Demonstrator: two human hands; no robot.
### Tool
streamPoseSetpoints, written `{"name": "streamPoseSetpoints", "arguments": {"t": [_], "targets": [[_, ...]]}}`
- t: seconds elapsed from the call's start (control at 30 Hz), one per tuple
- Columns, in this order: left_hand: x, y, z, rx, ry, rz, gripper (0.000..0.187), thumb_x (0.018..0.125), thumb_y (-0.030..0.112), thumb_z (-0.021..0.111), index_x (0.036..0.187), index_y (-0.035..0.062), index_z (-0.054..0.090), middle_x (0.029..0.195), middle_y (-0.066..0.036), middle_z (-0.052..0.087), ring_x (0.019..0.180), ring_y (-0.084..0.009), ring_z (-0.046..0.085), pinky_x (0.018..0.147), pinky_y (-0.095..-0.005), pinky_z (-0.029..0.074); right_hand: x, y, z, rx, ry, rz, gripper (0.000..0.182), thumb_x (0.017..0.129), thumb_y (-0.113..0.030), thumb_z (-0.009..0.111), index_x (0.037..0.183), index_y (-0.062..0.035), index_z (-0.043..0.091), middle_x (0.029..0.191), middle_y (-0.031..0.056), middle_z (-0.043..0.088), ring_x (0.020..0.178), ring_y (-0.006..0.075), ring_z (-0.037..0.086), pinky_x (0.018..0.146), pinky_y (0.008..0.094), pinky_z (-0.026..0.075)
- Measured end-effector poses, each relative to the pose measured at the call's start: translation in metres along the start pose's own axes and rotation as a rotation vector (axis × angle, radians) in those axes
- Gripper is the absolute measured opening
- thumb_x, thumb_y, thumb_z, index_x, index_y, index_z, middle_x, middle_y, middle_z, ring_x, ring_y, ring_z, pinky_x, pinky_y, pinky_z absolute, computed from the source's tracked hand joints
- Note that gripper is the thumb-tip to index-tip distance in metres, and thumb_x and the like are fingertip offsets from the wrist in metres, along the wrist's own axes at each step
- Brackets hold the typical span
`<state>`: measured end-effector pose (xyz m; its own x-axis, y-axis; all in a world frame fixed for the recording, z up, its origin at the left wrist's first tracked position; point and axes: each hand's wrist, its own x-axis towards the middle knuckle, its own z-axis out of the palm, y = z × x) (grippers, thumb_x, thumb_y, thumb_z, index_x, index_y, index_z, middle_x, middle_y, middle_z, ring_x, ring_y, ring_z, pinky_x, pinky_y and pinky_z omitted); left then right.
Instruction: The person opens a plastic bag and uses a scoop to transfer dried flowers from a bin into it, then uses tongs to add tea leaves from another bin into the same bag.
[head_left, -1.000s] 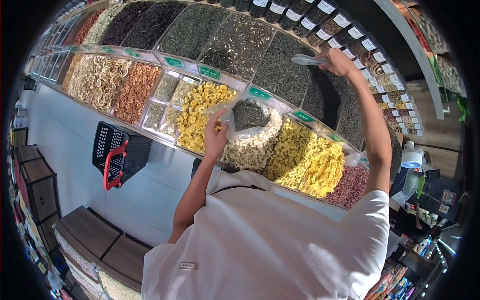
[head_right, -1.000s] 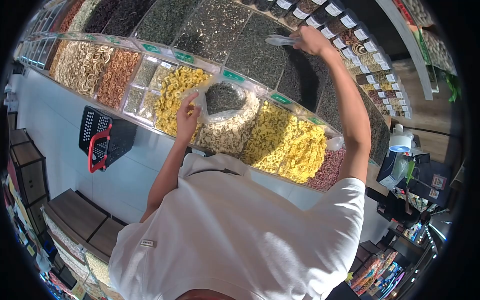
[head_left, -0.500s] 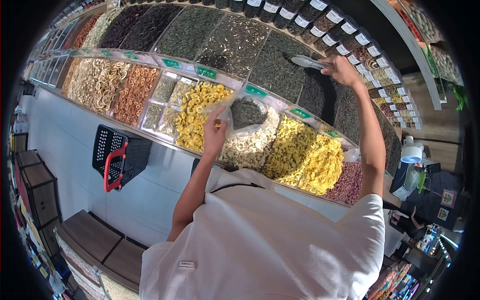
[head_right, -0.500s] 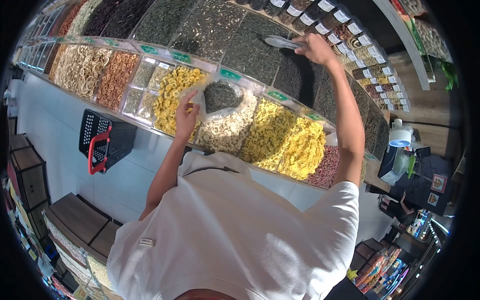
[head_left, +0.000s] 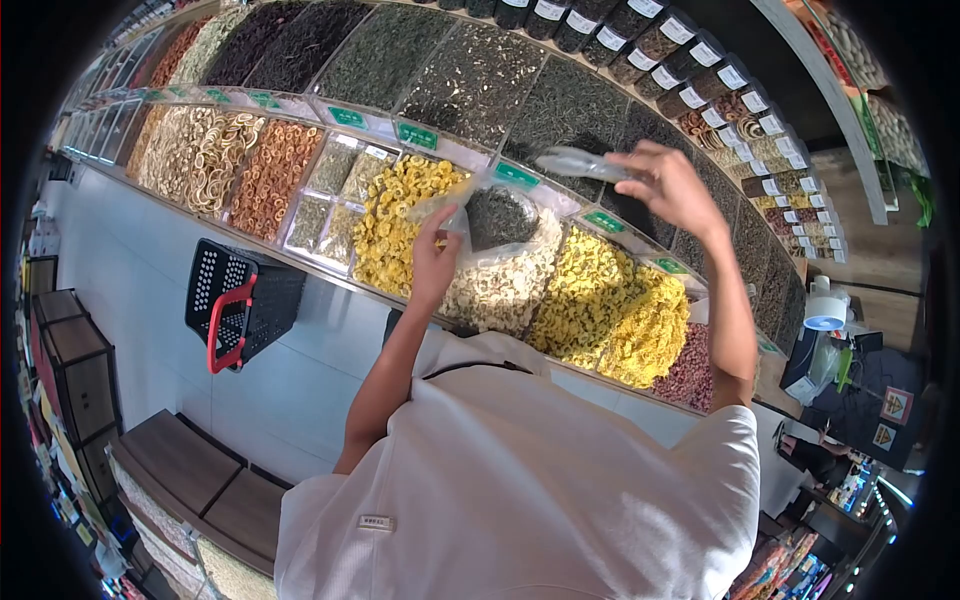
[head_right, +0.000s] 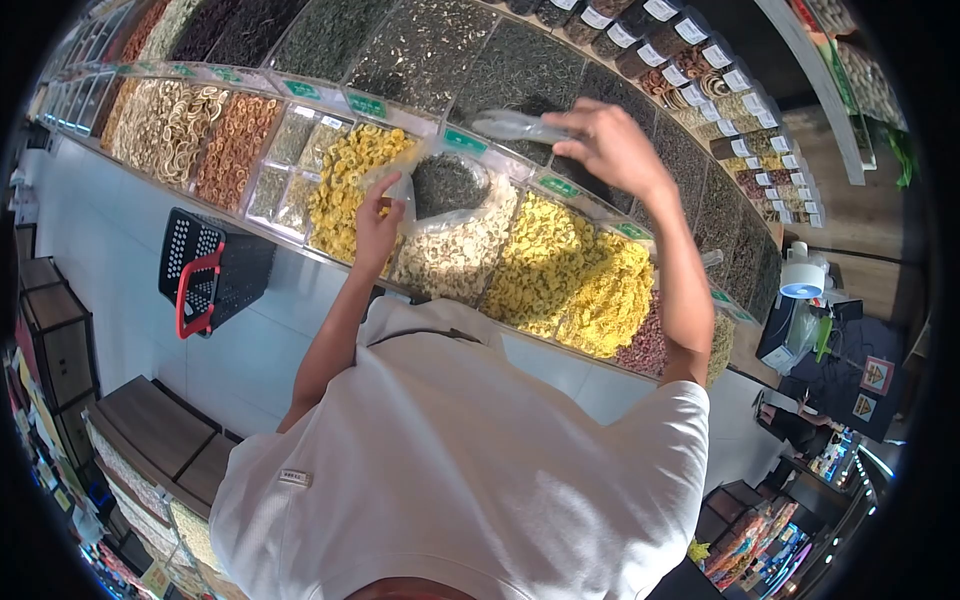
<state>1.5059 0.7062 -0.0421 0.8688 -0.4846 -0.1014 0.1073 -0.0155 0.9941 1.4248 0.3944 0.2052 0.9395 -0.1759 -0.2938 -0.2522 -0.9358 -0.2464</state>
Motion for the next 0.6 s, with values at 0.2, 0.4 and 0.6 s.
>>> {"name": "streamPoseSetpoints", "arguments": {"t": [0.2, 0.4, 0.6], "targets": [[-0.001, -0.004, 0.002, 0.019, 0.005, 0.016, 0.049, 0.093, -0.003, 0.059, 0.141, 0.0081, 0.062, 0.142, -0.008, 0.058, 0.093, -0.0126, 0.059, 0.077, -0.0264, 0.052, 0.014, -0.020, 0.108, -0.081, -0.114, -0.110, 0.061, 0.088, -0.033, 0.074, 0.144, -0.0136, 0.061, 0.120, 0.0121, 0.067, 0.103, 0.0278, 0.068, 0.100, 0.0469, 0.059], [-0.002, -0.002, -0.003, -0.009, 0.012, -0.011, 0.050, 0.092, -0.005, 0.058, 0.140, 0.0075, 0.062, 0.142, -0.008, 0.059, 0.095, -0.0122, 0.058, 0.080, -0.0263, 0.052, -0.002, -0.012, 0.059, -0.039, 0.011, 0.062, 0.063, 0.083, -0.031, 0.080, 0.140, -0.0111, 0.064, 0.112, 0.0117, 0.066, 0.096, 0.0233, 0.068, 0.091, 0.0403, 0.063], [-0.003, -0.002, -0.001, -0.023, 0.011, -0.014, 0.051, 0.091, -0.007, 0.058, 0.140, 0.0076, 0.062, 0.142, -0.007, 0.059, 0.097, -0.0127, 0.057, 0.083, -0.0265, 0.050, -0.005, 0.053, 0.024, -0.191, 0.367, 0.264, 0.060, 0.085, -0.032, 0.082, 0.138, -0.0082, 0.066, 0.116, 0.0188, 0.070, 0.097, 0.0361, 0.073, 0.086, 0.0486, 0.059]]}}
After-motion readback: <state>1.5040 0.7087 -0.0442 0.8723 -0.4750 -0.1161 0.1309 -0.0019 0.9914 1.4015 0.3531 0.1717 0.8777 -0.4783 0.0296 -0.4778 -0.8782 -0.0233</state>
